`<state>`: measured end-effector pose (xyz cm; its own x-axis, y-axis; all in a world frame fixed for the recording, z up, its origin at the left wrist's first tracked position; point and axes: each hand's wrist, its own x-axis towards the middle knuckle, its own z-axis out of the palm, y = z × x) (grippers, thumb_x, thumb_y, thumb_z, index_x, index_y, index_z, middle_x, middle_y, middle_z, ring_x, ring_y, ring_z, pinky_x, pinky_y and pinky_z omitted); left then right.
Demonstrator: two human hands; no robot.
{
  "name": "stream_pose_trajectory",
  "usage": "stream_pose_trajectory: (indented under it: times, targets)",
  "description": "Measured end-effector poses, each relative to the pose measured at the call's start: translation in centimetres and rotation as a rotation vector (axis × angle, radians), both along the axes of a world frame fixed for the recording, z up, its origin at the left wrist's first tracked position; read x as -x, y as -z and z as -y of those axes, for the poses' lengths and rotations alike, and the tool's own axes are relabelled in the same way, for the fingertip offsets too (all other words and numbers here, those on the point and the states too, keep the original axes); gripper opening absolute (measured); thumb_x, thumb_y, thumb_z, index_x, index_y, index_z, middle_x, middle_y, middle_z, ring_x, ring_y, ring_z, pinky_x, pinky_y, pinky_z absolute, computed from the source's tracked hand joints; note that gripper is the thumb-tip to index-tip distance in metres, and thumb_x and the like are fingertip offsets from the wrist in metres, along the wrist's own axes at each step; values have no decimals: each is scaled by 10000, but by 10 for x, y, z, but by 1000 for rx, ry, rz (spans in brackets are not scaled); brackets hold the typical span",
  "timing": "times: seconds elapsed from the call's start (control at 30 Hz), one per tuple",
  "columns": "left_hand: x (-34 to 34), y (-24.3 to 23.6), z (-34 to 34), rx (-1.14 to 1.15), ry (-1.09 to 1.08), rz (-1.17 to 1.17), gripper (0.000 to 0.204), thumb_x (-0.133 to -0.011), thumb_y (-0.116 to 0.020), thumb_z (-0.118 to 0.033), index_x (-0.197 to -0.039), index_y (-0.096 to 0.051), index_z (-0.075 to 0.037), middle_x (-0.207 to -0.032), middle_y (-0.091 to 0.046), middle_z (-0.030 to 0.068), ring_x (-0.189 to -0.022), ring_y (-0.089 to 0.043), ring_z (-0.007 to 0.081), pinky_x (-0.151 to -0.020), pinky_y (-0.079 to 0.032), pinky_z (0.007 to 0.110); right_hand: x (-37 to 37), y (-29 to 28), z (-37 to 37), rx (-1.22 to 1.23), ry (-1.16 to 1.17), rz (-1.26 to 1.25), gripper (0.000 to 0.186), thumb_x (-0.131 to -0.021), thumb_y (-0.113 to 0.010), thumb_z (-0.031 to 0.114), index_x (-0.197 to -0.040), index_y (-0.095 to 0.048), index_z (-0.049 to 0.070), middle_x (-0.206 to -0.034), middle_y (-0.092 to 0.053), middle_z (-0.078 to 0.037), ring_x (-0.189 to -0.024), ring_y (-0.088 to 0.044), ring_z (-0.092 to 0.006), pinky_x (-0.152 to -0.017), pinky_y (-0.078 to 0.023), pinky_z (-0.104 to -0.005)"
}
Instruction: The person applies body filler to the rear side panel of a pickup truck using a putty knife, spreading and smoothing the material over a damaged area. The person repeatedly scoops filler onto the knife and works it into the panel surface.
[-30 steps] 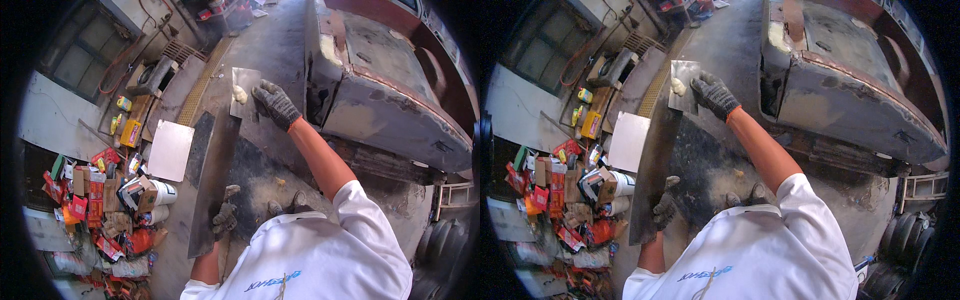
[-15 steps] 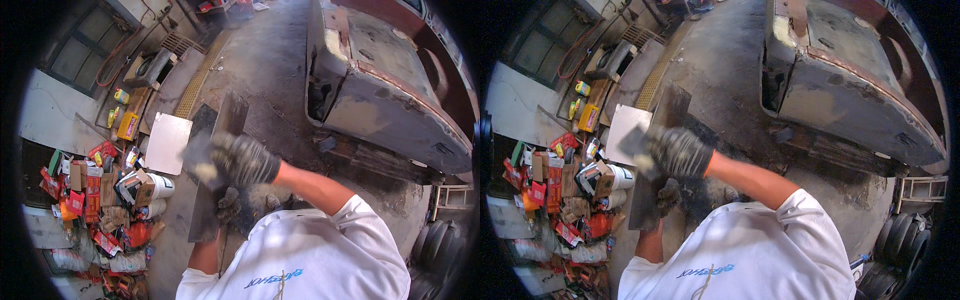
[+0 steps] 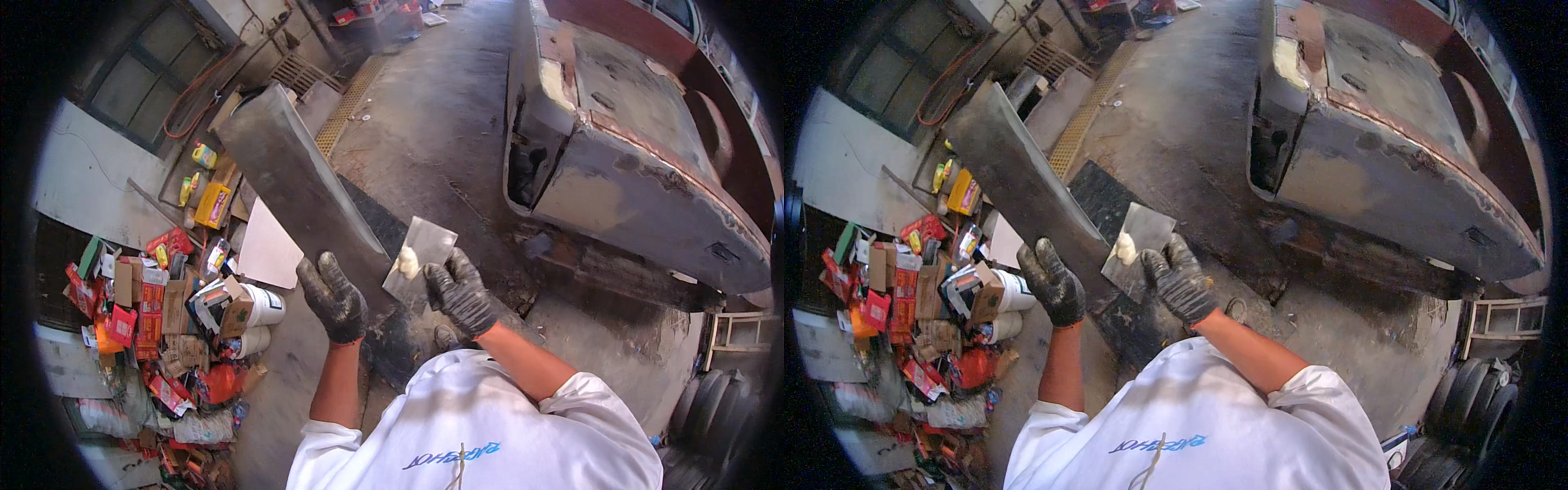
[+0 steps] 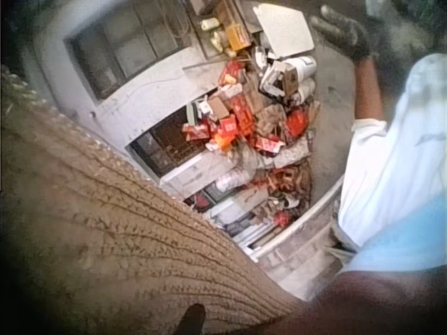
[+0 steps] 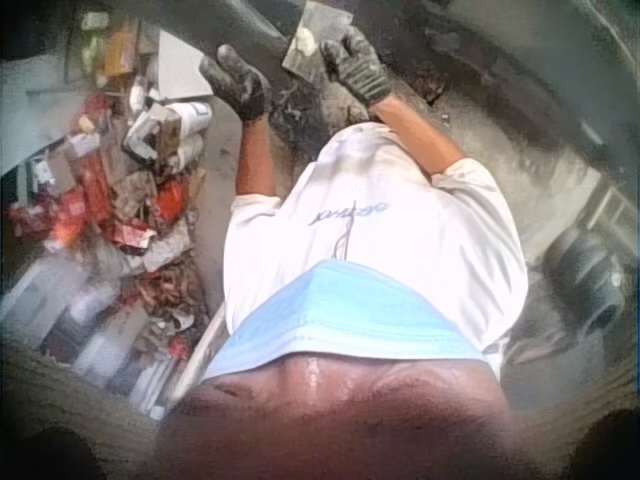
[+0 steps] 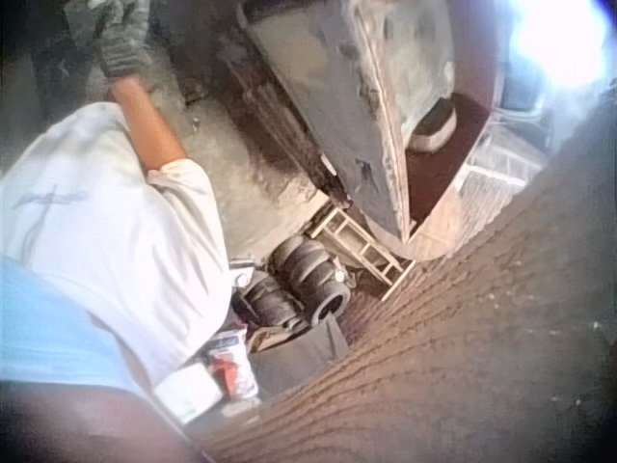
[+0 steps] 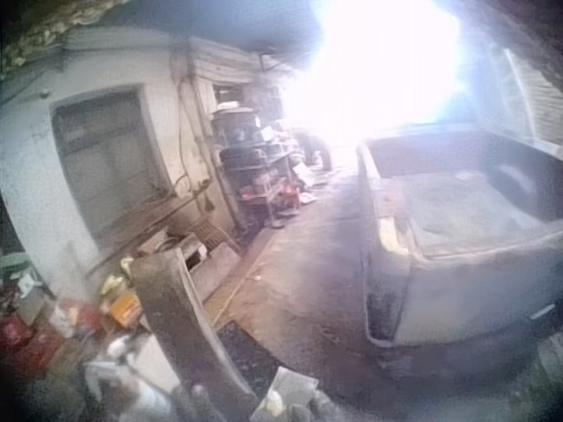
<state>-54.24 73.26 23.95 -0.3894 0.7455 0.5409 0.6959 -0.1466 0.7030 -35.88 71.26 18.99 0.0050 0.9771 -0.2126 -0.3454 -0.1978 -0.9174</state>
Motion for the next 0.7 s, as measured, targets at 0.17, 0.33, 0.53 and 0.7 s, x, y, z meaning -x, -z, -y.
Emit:
stream_pose_trajectory:
  times: [0.17, 0.33, 0.53, 0.7]
  targets:
    - [-20, -11, 17, -60, 121, 17, 343, -1017, -476, -257, -1153, -496, 57, -1054, -568, 190, -938, -537, 279, -873, -443, 394, 12, 7, -6, -186, 103, 444, 357, -922, -625, 192, -1174, -539, -45, -1034, -637, -202, -939, -626, -308, -836, -490, -386]
    - [-9, 13, 35, -10, 179, -101, 358, -1000, -504, -277, -1110, -520, 64, -1029, -573, 234, -920, -536, 345, -872, -442, 439, 9, -32, -31, -518, 339, 865, 242, -910, -597, 181, -1064, -581, -5, -1014, -596, -242, -935, -587, -401, -818, -476, -468]
    - [37, 71, 58, 451, 578, 299, 349, -988, -536, -293, -1170, -547, 4, -1138, -588, 210, -1045, -564, 281, -850, -479, 384, -21, -65, -69, -494, 446, 805, 271, -889, -616, 198, -1082, -577, 11, -1040, -579, -221, -994, -571, -358, -858, -464, -454]
    - [42, 116, 63, 424, 597, -220, 327, -1001, -481, -358, -1046, -579, -50, -792, -631, 198, -718, -617, 421, -635, -468, 487, -83, -3, -48, -495, 588, 1178, 456, -781, -721, 228, -1190, -566, 98, -1149, -534, -185, -1092, -529, -384, -920, -458, -458]
